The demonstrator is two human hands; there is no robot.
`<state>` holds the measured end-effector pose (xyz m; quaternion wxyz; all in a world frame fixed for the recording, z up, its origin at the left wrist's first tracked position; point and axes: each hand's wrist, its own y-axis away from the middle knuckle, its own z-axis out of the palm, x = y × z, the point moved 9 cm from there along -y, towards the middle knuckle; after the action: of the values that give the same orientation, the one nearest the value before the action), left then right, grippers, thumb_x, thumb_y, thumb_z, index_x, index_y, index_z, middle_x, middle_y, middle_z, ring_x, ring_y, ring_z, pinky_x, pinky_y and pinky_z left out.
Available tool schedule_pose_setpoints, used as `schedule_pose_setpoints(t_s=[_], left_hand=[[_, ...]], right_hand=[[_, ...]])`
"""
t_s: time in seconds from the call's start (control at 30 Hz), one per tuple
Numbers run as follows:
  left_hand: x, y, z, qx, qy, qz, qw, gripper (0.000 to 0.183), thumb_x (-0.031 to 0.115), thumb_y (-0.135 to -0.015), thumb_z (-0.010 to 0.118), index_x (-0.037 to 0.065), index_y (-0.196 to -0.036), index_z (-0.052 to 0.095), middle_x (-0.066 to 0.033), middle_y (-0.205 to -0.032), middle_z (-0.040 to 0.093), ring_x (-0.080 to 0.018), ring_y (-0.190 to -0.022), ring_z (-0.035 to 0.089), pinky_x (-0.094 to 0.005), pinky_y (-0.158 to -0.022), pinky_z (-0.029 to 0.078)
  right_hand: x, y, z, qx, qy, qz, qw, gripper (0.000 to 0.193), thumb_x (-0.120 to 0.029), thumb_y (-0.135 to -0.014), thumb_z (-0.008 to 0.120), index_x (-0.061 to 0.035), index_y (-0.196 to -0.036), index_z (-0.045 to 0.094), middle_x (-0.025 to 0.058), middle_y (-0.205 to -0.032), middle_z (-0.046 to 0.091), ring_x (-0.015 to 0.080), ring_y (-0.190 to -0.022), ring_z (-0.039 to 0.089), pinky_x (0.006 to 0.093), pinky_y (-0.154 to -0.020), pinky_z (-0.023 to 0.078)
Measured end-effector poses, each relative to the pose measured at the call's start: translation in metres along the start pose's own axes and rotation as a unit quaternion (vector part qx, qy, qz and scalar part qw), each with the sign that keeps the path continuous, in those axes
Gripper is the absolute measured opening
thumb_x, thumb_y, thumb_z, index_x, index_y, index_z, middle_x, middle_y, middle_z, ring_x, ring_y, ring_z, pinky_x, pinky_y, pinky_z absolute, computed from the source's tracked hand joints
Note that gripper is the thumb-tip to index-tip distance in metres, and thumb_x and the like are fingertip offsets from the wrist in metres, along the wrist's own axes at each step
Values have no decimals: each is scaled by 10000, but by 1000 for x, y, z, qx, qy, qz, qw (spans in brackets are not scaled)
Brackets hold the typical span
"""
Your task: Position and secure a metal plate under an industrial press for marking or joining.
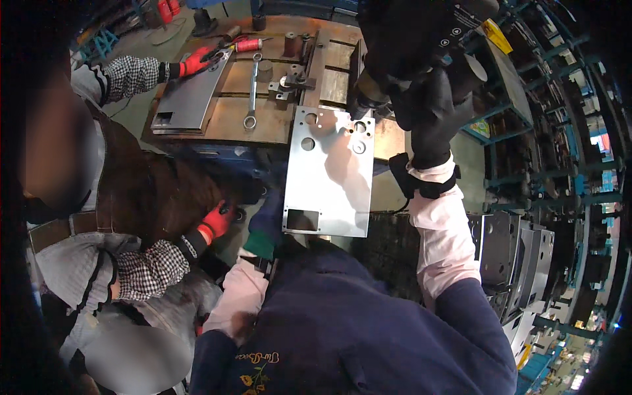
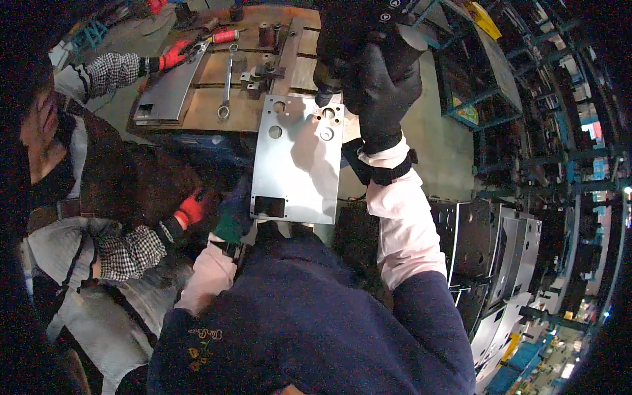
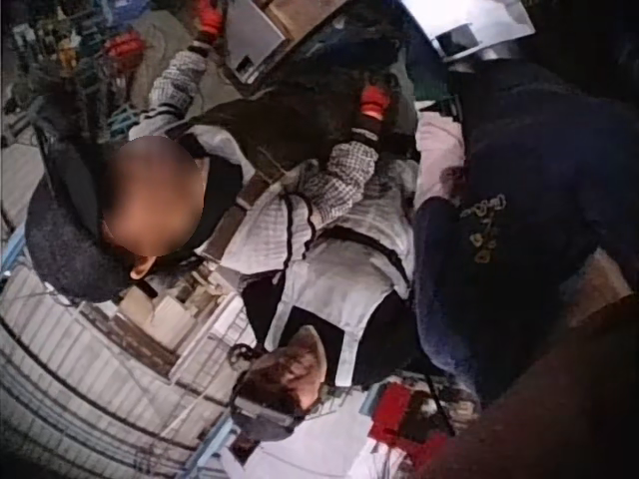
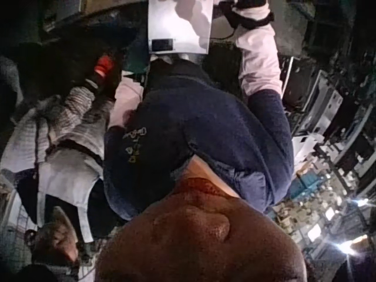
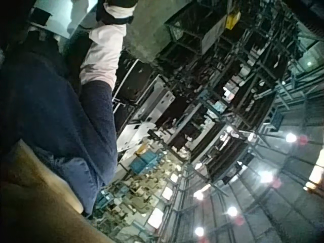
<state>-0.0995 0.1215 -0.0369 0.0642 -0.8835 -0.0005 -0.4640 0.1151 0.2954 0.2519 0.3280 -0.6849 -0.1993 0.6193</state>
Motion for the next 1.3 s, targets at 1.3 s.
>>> schedule_pose_setpoints(t_s=[1.3], left_hand=[[18, 27, 97, -44, 366, -114, 923, 441, 195, -868, 644, 9, -1251, 530, -124, -1188, 609, -265, -1077, 594, -377, -914, 483]], right_hand=[[-18, -47, 26, -143, -106, -20, 984, 280, -70, -819, 660, -10, -1088, 611, 81, -864, 653, 177, -736, 635, 293, -652, 512]])
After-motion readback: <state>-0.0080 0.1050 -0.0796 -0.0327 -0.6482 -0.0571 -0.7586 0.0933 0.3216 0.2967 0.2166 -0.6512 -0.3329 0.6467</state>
